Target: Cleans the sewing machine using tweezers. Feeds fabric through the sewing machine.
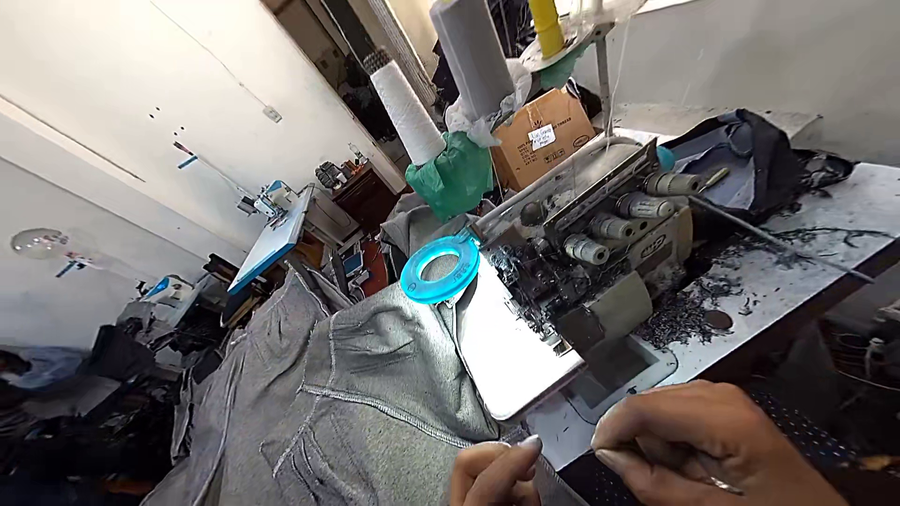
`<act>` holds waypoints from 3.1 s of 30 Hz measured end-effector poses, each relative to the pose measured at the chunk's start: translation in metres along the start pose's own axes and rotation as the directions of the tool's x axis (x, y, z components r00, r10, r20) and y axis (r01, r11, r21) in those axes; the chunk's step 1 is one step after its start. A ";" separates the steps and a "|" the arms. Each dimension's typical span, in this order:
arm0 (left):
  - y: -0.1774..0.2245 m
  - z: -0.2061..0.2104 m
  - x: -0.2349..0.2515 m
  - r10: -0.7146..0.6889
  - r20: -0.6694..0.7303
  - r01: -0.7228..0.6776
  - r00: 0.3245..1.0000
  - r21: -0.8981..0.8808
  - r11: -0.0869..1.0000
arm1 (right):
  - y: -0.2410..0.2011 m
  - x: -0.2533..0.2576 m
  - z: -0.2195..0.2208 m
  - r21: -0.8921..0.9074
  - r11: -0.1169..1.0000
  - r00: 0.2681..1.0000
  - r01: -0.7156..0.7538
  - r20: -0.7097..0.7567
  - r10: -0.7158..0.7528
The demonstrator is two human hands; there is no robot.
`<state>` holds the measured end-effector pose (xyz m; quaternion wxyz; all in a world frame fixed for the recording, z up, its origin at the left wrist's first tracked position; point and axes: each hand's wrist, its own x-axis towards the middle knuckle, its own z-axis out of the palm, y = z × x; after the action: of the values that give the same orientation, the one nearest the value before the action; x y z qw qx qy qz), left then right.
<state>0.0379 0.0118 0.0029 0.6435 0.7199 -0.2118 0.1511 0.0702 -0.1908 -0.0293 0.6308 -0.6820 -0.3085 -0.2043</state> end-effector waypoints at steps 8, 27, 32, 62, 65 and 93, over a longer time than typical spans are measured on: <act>-0.027 0.022 -0.010 -0.076 -0.033 0.071 0.997 -0.121 0.990 | -0.004 -0.003 0.006 -0.028 0.999 1.000 0.020 -0.024 -0.020; -0.028 0.029 -0.010 -0.075 -0.054 0.066 0.996 -0.150 0.986 | -0.004 -0.008 0.008 0.009 1.000 0.995 -0.016 -0.099 0.017; -0.027 0.032 -0.006 -0.056 -0.073 0.045 0.996 -0.145 0.988 | -0.003 -0.009 0.008 -0.004 1.000 0.996 -0.024 -0.087 0.024; -0.088 -0.015 0.108 -0.281 0.670 0.502 0.687 -0.159 0.850 | 0.044 -0.030 -0.017 -0.250 0.921 0.938 0.298 -0.105 -0.331; -0.089 -0.015 0.108 -0.278 0.677 0.509 0.681 -0.165 0.845 | 0.047 -0.030 -0.016 -0.265 0.908 0.931 0.326 -0.078 -0.357; -0.086 0.005 0.097 -0.359 0.005 0.310 0.933 -0.512 0.801 | 0.072 -0.003 0.038 -0.304 0.953 0.834 -0.004 -0.527 -0.164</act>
<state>0.1643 0.0030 -0.0248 0.8346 0.5444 -0.0835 0.0077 0.1126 -0.1544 -0.0889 0.5754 -0.6671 -0.1105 -0.4601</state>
